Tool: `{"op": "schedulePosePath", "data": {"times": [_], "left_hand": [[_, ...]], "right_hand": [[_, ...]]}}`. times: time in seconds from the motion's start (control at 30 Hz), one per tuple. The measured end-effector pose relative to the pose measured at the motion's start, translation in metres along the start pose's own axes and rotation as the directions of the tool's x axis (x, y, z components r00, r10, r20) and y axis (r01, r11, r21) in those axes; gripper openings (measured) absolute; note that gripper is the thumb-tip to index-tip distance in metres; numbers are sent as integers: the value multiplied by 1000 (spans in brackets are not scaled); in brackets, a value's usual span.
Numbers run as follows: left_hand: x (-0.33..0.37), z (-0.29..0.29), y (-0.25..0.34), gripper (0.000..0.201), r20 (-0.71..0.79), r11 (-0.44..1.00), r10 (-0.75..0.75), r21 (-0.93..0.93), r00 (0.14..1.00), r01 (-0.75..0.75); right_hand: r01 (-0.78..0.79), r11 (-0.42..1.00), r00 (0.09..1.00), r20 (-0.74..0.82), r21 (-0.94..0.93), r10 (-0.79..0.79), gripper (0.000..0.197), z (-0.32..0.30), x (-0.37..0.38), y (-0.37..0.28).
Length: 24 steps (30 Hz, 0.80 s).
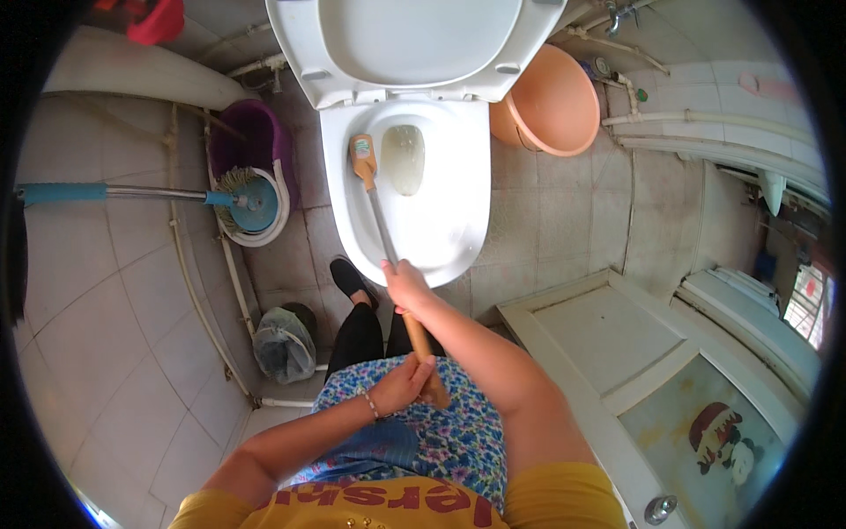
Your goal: The person cleans the inside and outside of a toilet using a long-handled brush and a liquid from a red bottle, then rinses the toilet with water from a green basin.
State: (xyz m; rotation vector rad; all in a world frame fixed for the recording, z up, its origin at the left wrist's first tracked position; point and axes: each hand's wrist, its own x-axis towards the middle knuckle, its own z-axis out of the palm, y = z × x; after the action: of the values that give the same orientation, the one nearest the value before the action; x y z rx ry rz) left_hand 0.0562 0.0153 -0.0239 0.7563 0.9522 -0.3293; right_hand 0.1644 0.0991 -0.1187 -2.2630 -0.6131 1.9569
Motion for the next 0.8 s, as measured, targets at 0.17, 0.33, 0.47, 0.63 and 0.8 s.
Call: {"op": "schedulePosePath", "data": {"times": [0.17,0.33,0.47,0.63,0.8], "left_hand": [[0,-3,-28,44,44,975,207,-87,977,-203],[-18,-34,-41,43,-70,988,150,-33,986,-152],[-37,-41,-53,40,-75,995,87,-35,993,-90],[-46,-45,-78,37,-82,999,4,-36,997,-7],[-51,-51,-82,35,-112,990,55,-120,992,-69]], "right_hand": [[88,728,942,-181,-680,-284,36,-115,-1,-13],[14,36,851,-7,-999,-525,61,-222,-19,-93],[-77,-7,897,-66,-997,-437,66,-263,-19,-53],[5,33,871,-12,-999,-492,60,-214,-21,-113],[-35,650,921,-278,-759,-274,50,-206,-5,9]]}}
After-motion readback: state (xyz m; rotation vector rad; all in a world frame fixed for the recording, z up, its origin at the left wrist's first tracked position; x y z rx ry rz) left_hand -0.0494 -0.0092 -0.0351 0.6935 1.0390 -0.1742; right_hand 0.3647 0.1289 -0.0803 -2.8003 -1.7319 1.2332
